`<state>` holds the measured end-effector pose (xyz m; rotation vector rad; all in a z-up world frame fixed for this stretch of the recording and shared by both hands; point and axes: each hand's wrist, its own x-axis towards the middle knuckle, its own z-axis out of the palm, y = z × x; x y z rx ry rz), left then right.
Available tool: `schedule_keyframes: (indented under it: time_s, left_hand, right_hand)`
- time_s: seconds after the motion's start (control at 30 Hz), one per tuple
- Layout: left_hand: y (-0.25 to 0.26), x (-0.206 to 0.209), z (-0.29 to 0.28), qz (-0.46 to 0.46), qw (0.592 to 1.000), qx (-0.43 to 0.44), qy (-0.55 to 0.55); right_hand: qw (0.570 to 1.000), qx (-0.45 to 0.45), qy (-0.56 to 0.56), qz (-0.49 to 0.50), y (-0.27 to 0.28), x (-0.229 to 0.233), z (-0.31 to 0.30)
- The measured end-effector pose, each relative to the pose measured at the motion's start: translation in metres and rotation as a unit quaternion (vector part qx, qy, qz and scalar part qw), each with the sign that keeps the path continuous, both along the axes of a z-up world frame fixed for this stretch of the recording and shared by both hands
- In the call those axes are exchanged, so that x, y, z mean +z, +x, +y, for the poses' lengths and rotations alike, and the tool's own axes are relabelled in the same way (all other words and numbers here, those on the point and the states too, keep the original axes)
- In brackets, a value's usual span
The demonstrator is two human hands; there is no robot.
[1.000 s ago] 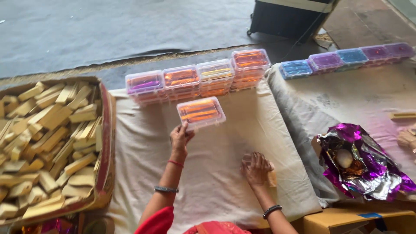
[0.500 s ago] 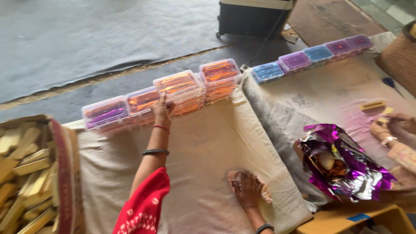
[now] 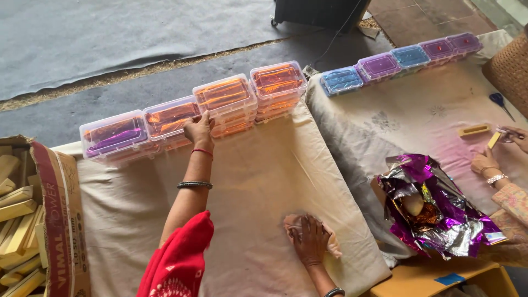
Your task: The person wraps small wooden blocks in shiny orange foil and places them into clear plastic containers. They wipe the containers with a cloth before and after placing the wrapped items inside. The person also wipes the wooden blocks with a cloth before wrapping them.
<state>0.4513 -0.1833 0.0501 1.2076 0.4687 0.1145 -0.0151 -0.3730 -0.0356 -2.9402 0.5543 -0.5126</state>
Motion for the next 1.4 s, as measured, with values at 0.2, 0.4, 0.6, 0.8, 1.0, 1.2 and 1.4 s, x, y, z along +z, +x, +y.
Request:
schedule_keyframes:
  time_s: [0.2,0.4,0.6,0.8,1.0,1.2,1.4]
  left_hand:
    - [0.008,-0.009,-0.015,-0.013,1.0,0.0,-0.016]
    - [0.008,-0.003,-0.007,0.002,1.0,-0.019,-0.013]
    - [0.002,-0.013,0.009,-0.026,0.995,-0.086,-0.039]
    - [-0.056,0.059,-0.005,-0.209,0.784,-0.073,0.58]
    - [-0.041,0.081,-0.063,-0.35,0.619,-0.211,0.671]
    - [-0.005,0.046,-0.093,-0.339,0.592,-0.25,0.687]
    - [0.006,0.009,-0.082,-0.349,0.52,-0.196,0.755]
  right_hand:
    - [1.0,-0.004,0.0,0.005,0.0,0.0,-0.001]
    - [1.0,0.001,-0.005,-0.009,-0.002,-0.005,-0.001]
    - [1.0,-0.002,-0.003,-0.006,-0.001,0.003,0.002]
    - [1.0,-0.009,-0.008,0.005,0.0,-0.003,0.002]
    - [1.0,-0.021,0.003,0.018,-0.001,-0.006,0.0]
    - [1.0,-0.016,0.003,0.021,-0.002,-0.007,-0.002]
    - [1.0,0.0,0.008,0.016,-0.004,-0.006,0.0]
